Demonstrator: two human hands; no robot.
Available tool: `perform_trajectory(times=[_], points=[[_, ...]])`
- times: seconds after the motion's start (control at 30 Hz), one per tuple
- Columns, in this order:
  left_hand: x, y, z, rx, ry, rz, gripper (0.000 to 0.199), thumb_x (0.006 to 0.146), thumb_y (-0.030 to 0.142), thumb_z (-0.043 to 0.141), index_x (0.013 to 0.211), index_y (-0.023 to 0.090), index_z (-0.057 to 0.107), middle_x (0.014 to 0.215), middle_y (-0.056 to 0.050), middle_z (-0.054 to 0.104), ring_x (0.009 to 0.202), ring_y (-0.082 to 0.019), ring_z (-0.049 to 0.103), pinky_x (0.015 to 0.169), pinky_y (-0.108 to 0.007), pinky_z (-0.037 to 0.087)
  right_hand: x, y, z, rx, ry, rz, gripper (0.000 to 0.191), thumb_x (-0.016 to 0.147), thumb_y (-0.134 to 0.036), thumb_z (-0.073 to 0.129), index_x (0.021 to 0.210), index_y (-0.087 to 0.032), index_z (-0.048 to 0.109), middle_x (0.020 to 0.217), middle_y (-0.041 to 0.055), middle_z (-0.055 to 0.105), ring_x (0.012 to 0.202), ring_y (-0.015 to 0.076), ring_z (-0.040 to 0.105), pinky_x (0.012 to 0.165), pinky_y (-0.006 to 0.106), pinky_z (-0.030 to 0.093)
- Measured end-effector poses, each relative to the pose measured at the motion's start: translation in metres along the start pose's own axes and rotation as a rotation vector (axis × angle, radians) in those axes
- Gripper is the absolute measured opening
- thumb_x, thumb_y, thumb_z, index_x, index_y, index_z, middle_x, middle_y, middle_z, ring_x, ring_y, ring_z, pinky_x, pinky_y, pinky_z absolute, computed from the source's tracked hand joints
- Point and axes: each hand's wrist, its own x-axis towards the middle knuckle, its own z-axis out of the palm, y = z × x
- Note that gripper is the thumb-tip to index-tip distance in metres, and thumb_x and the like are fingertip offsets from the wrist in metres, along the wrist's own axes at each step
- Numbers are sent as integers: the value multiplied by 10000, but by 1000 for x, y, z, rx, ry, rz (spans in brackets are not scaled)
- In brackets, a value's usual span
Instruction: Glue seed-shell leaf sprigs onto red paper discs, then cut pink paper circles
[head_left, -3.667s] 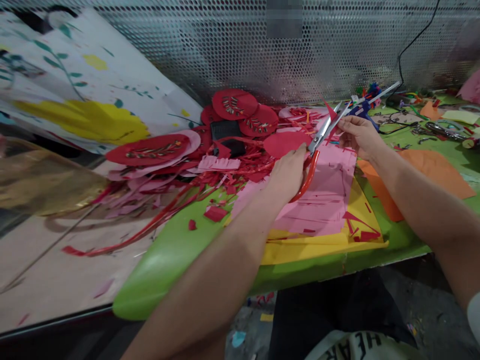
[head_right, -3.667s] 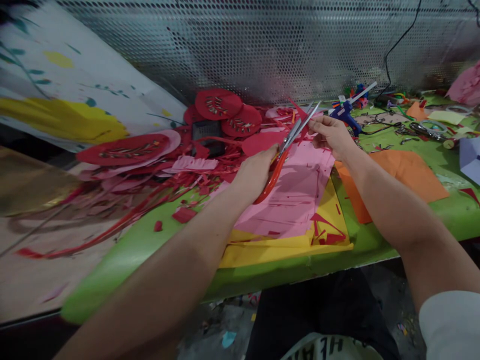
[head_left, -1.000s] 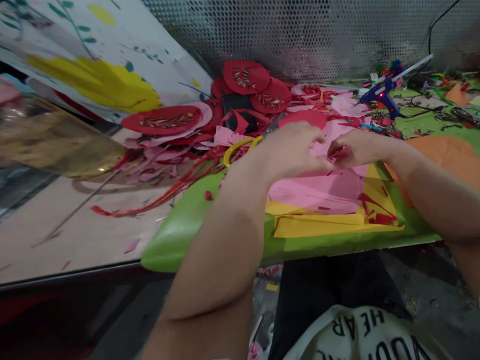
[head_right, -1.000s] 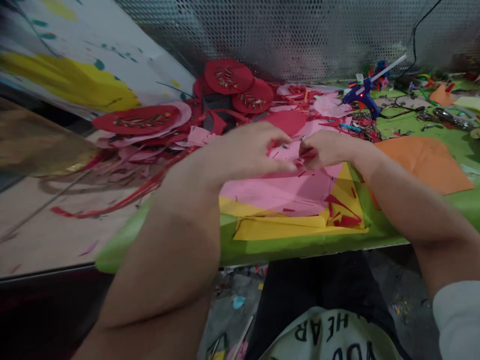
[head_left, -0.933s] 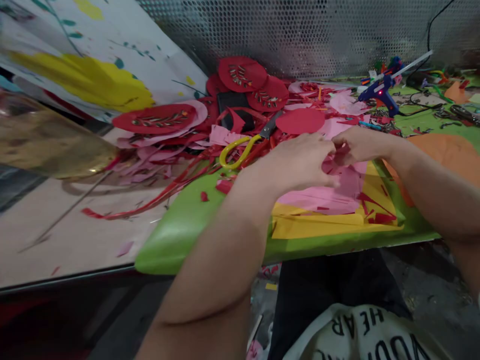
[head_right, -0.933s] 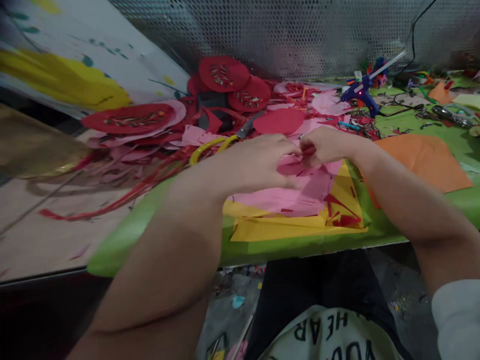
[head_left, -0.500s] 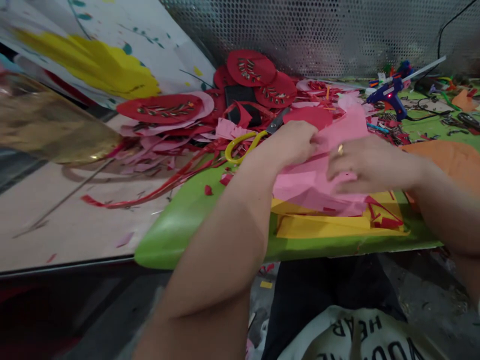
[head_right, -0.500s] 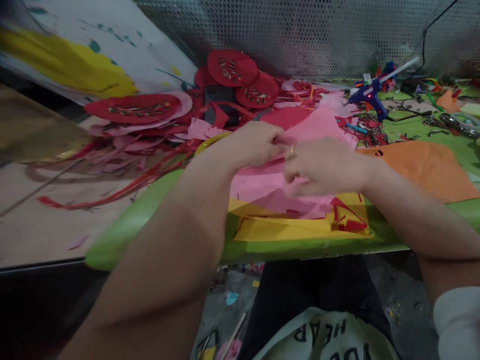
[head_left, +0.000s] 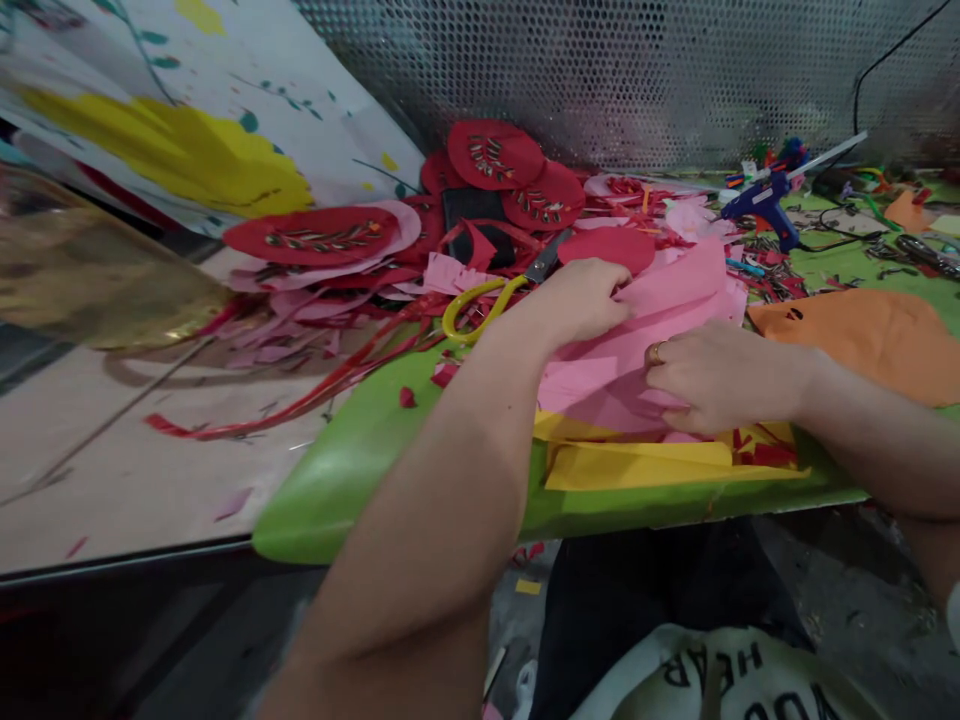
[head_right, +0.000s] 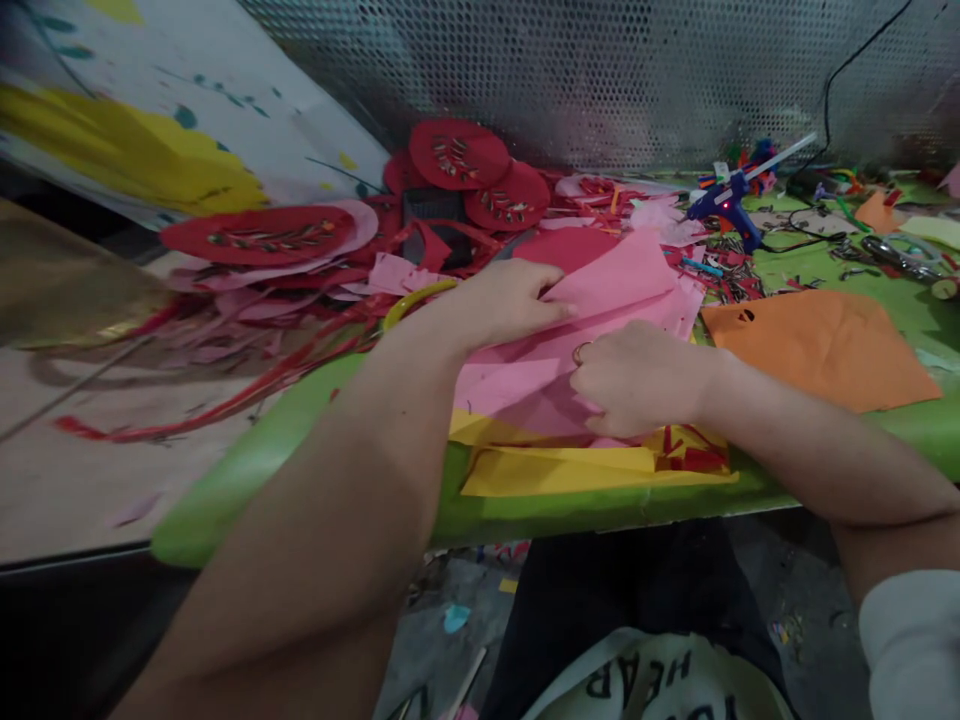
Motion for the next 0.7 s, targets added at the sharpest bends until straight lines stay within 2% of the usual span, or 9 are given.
perform_trajectory(times=[0.13, 0.23, 0.37, 0.5, 0.6, 0.7], points=[[0, 0, 1, -41, -1, 17, 182, 792, 247, 530, 883, 149, 653, 798, -51, 633, 680, -161, 507, 629, -284, 326, 3, -6, 2, -54, -8, 22, 228, 859, -171, 512, 955, -114, 711, 937, 129, 706, 780, 193, 617, 577, 279, 304], [1, -1, 1, -34, 10, 11, 173, 793, 249, 530, 865, 148, 651, 766, -46, 622, 683, -162, 509, 634, -284, 330, 5, -4, 2, -50, 12, 78, 237, 854, -145, 495, 930, -108, 716, 887, 128, 717, 749, 186, 611, 578, 279, 298], [1, -1, 1, -48, 17, -1, 177, 805, 305, 536, 831, 166, 643, 730, -41, 608, 693, -173, 523, 645, -288, 342, 3, 12, 0, 49, 63, 129, 276, 895, -194, 463, 854, -132, 728, 870, 102, 722, 727, 162, 596, 615, 274, 315], [2, -2, 2, -53, 39, -7, 164, 804, 311, 537, 811, 183, 639, 721, -38, 613, 719, -180, 543, 658, -286, 353, 4, 29, 0, 163, 145, 206, 199, 872, -284, 554, 843, -189, 726, 836, 43, 698, 735, 142, 574, 613, 256, 290], [3, -3, 3, -48, 56, -7, 162, 809, 312, 537, 787, 185, 635, 708, -33, 608, 704, -177, 539, 645, -287, 351, 9, 34, 1, 213, 201, 272, 181, 817, -346, 640, 769, -179, 690, 750, 19, 641, 697, 125, 529, 597, 244, 267], [3, -3, 3, -46, 71, -34, 163, 821, 301, 524, 766, 185, 625, 687, -22, 590, 664, -163, 507, 614, -286, 332, 13, 39, 4, 322, 266, 269, 255, 768, -383, 690, 675, -155, 622, 643, -13, 549, 628, 98, 457, 580, 239, 250]])
